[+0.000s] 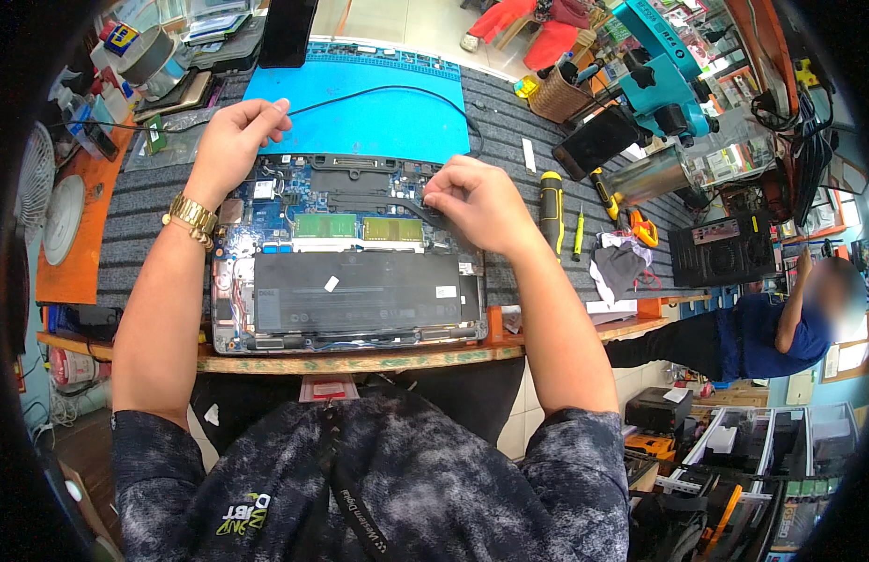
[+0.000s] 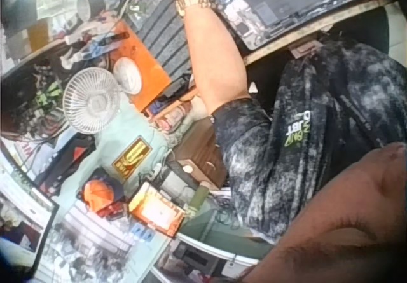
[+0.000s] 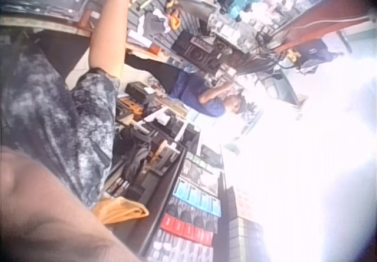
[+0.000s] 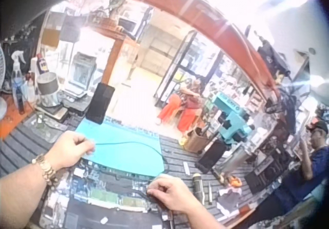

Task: The person uses a screwdriver to remove a component from the internal circuitry of an open laptop and subsequently applies a small white sticker or piece of tape to a specific location on the laptop's motherboard.

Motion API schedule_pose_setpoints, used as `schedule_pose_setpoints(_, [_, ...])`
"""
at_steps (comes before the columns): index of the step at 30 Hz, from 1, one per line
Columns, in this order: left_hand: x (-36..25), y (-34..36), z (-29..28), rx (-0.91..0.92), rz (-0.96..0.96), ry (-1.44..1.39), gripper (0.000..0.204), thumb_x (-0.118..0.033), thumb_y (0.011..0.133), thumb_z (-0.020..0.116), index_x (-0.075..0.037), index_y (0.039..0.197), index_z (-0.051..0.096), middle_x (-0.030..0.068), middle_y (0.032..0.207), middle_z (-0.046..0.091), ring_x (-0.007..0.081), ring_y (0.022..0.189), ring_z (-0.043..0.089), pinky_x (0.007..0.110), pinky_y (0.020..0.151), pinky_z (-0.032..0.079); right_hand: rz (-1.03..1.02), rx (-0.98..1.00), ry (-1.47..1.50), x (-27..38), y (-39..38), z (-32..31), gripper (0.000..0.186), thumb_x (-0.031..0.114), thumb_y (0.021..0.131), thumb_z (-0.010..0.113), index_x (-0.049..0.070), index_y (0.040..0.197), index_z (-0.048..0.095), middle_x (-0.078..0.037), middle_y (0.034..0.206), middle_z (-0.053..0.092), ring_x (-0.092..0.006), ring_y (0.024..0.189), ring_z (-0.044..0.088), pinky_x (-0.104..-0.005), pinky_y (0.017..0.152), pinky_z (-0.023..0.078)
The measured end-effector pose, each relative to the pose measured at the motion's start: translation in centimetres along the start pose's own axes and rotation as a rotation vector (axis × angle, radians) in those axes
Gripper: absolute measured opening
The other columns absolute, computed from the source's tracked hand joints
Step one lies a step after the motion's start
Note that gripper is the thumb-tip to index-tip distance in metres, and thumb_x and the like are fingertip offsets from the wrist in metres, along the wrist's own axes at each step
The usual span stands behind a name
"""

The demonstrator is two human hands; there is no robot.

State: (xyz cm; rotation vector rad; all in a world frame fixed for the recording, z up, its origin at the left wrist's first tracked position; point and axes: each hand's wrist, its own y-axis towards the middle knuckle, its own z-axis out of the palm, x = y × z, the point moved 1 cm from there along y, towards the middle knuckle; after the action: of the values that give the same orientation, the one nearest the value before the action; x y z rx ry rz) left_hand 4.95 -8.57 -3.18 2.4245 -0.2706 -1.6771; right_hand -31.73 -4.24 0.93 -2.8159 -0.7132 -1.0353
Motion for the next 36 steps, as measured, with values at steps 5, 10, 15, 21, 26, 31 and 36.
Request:
schedule_pose_setpoints(5, [0.4,0.1,0.0,-0.018,0.038,-0.018,0.051,-0.049,0.108,0.073,0.000,0.097,0.083,0.0037,0.085,0.078,0.0109,0.080,0.068,0.030,0.075,0.052,0.007,0.045,0.010,0.2,0.2,-0.2,0.009,0.006,0.096,0.085,0.001,0.101,0.080,-0.001,0.093,0.069,-0.0109,0.080,0.060,-0.0289,0.074,0.051])
schedule_pose_setpoints(10, [0.6,0.2,0.2,-0.028,0.032,-0.028,0.051,-0.049,0.108,0.073,0.000,0.096,0.083,0.0036,0.084,0.078,0.0107,0.079,0.068,0.030,0.074,0.051,-0.018,0.030,-0.039,0.5,0.1,0.2,0.009,0.006,0.095,0.085,0.001,0.101,0.080,-0.006,0.092,0.069,-0.0151,0.080,0.066,-0.0307,0.077,0.055])
schedule_pose_setpoints(15, [0.6,0.2,0.2,-0.018,-0.013,0.019,0.050,-0.048,0.108,0.074,-0.001,0.094,0.083,0.0036,0.082,0.077,0.0102,0.077,0.067,0.029,0.073,0.050,-0.032,-0.034,-0.034,0.6,-0.4,0.6,0.010,0.006,0.096,0.086,0.001,0.102,0.080,-0.004,0.091,0.068,-0.0129,0.078,0.061,-0.0301,0.073,0.052])
schedule_pose_setpoints(21, [0.2,0.3,0.0,-0.047,0.004,-0.002,0.051,-0.048,0.108,0.074,0.000,0.091,0.082,0.0025,0.079,0.075,0.0092,0.074,0.063,0.029,0.071,0.048,-0.078,-0.398,-0.049,-2.4,-1.2,-1.2,0.013,0.010,0.100,0.079,0.004,0.111,0.083,-0.009,0.103,0.078,-0.0215,0.087,0.074,-0.0340,0.082,0.059])
schedule_pose_setpoints(26, [-1.7,-0.2,-0.4,-0.089,0.087,0.177,0.047,-0.040,0.108,0.077,0.003,0.089,0.079,0.0055,0.076,0.071,0.0097,0.069,0.060,0.033,0.063,0.047,0.406,-0.576,-0.355,-9.5,1.2,-8.3,0.033,0.029,0.097,0.082,0.005,0.121,0.082,-0.020,0.110,0.083,-0.0343,0.104,0.081,-0.0455,0.093,0.062])
schedule_pose_setpoints(31, [-3.4,-0.7,-0.8,-0.147,0.223,0.255,0.046,-0.034,0.107,0.078,0.007,0.086,0.075,0.0115,0.073,0.067,0.0157,0.065,0.059,0.036,0.061,0.047,0.679,-0.212,-0.587,-13.8,3.7,-8.9,0.041,0.038,0.088,0.092,0.007,0.114,0.086,-0.019,0.123,0.082,-0.0364,0.118,0.078,-0.0482,0.103,0.060])
schedule_pose_setpoints(36, [-3.5,-0.7,-1.0,-0.159,0.275,0.293,0.044,-0.031,0.105,0.079,0.008,0.086,0.074,0.0151,0.073,0.067,0.0220,0.063,0.061,0.038,0.062,0.048,0.719,-0.169,-0.456,-15.6,5.1,-9.8,0.037,0.030,0.081,0.096,0.003,0.105,0.086,-0.019,0.103,0.084,-0.0343,0.097,0.081,-0.0435,0.092,0.062])
